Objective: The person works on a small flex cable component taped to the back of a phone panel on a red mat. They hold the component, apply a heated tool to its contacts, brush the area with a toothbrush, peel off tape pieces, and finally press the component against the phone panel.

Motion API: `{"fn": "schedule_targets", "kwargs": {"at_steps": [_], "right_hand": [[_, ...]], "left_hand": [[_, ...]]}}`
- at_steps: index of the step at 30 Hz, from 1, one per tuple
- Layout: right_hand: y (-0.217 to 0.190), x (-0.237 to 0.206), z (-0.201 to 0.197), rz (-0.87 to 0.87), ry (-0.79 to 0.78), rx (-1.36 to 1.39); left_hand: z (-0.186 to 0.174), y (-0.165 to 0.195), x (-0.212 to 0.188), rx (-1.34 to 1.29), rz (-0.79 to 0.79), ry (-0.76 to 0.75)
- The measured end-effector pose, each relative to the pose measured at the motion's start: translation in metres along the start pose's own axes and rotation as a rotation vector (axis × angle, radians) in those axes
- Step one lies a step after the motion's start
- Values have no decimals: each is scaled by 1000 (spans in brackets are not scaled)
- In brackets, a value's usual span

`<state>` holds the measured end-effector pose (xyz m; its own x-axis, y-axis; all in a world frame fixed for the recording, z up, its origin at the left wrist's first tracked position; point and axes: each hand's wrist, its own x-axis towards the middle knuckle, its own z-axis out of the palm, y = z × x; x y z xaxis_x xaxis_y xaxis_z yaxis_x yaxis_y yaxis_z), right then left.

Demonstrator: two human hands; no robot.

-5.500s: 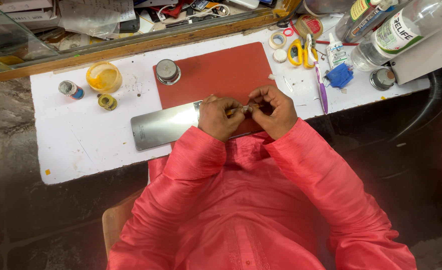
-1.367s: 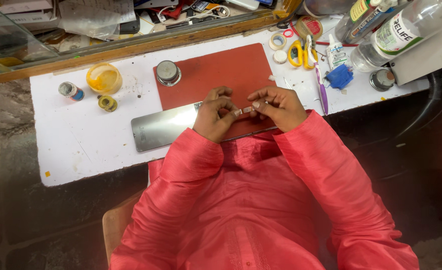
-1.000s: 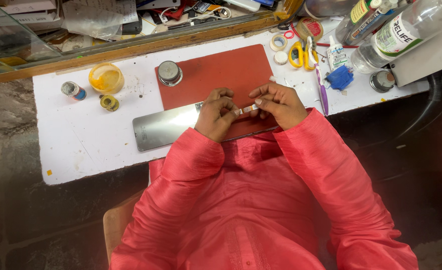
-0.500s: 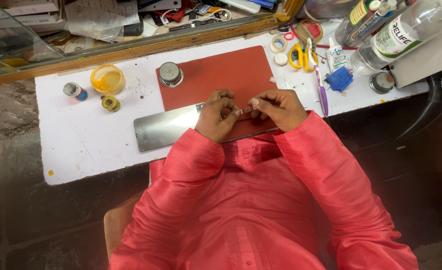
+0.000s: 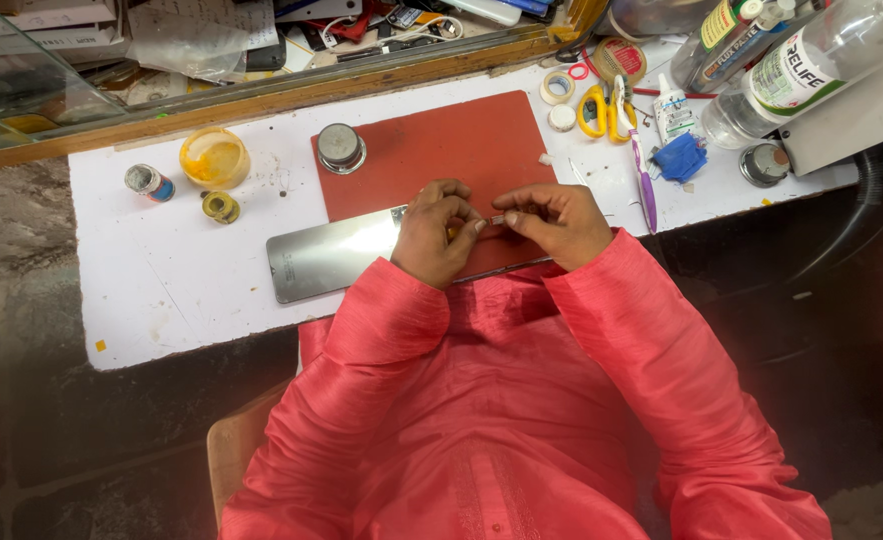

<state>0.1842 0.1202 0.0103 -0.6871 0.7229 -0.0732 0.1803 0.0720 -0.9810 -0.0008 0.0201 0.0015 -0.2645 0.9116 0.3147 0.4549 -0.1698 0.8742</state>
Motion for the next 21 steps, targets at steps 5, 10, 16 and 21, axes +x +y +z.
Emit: {"fn": "schedule_targets", "kwargs": {"at_steps": [5, 10, 16, 21], "right_hand": [[-6, 3, 8, 23, -13, -168], [-5, 2, 12, 7, 41, -299], [-2, 2, 6, 22, -13, -238], [-1, 2, -5, -21, -38, -183]], "left_hand": [[0, -1, -1, 18, 11, 1], [0, -1, -2, 49, 19, -24], [0, -1, -2, 51, 18, -27], [0, -1, -1, 55, 30, -12]]}}
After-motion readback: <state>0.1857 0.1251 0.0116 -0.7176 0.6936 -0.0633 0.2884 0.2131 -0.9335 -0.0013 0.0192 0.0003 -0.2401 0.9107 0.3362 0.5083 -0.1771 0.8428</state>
